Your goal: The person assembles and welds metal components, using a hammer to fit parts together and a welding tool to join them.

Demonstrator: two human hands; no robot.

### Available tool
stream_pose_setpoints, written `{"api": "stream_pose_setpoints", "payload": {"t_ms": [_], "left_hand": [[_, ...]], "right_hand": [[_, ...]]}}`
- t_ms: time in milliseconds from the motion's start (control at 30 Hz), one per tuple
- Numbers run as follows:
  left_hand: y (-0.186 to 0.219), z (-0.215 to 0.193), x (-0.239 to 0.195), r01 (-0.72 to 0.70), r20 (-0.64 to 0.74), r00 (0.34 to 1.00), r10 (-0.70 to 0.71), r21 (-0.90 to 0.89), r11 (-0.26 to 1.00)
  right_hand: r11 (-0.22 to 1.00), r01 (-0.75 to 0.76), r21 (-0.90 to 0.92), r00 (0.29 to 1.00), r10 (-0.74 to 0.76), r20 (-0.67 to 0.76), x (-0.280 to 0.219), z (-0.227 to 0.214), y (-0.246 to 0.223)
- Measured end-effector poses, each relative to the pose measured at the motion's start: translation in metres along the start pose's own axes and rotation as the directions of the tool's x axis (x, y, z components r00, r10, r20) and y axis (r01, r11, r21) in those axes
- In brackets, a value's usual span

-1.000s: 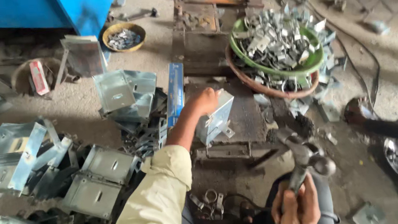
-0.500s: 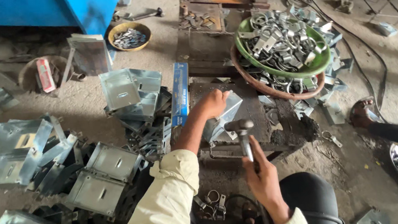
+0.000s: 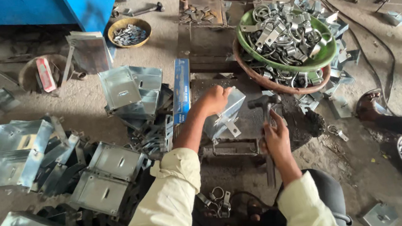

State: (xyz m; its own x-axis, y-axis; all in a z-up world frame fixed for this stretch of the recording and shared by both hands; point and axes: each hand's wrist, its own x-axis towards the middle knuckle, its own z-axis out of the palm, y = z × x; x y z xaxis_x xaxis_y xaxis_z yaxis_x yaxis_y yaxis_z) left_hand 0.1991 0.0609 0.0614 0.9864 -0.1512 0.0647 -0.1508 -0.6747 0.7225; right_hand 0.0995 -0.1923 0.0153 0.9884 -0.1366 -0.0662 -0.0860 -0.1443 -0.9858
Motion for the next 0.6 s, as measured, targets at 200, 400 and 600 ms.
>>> {"api": "stream_pose_setpoints", "payload": {"t_ms": [200,400,600], "left_hand": [[0.009,-0.007,-0.008,0.025,-0.012,1.000,-0.025,-0.011,1.000],[-0.003,0.003,-0.018,0.199,-0.154,0.963,-0.221,-0.147,0.969],[-0.038,0.061,-0.073,-0.108,-0.014,0.798,-0.602,-0.987,-0.120]], "right_hand": [[0.805,0.285,-0.521,0.916,-0.070,0.394,0.097,-0.025,0.033],[0.913,0.105,-0.394,0.991,-0.063,0.119,-0.005,-0.109,-0.018],[0.949,-0.151,0.276,0.814,0.278,-0.510,-0.153,-0.230,0.071]]}}
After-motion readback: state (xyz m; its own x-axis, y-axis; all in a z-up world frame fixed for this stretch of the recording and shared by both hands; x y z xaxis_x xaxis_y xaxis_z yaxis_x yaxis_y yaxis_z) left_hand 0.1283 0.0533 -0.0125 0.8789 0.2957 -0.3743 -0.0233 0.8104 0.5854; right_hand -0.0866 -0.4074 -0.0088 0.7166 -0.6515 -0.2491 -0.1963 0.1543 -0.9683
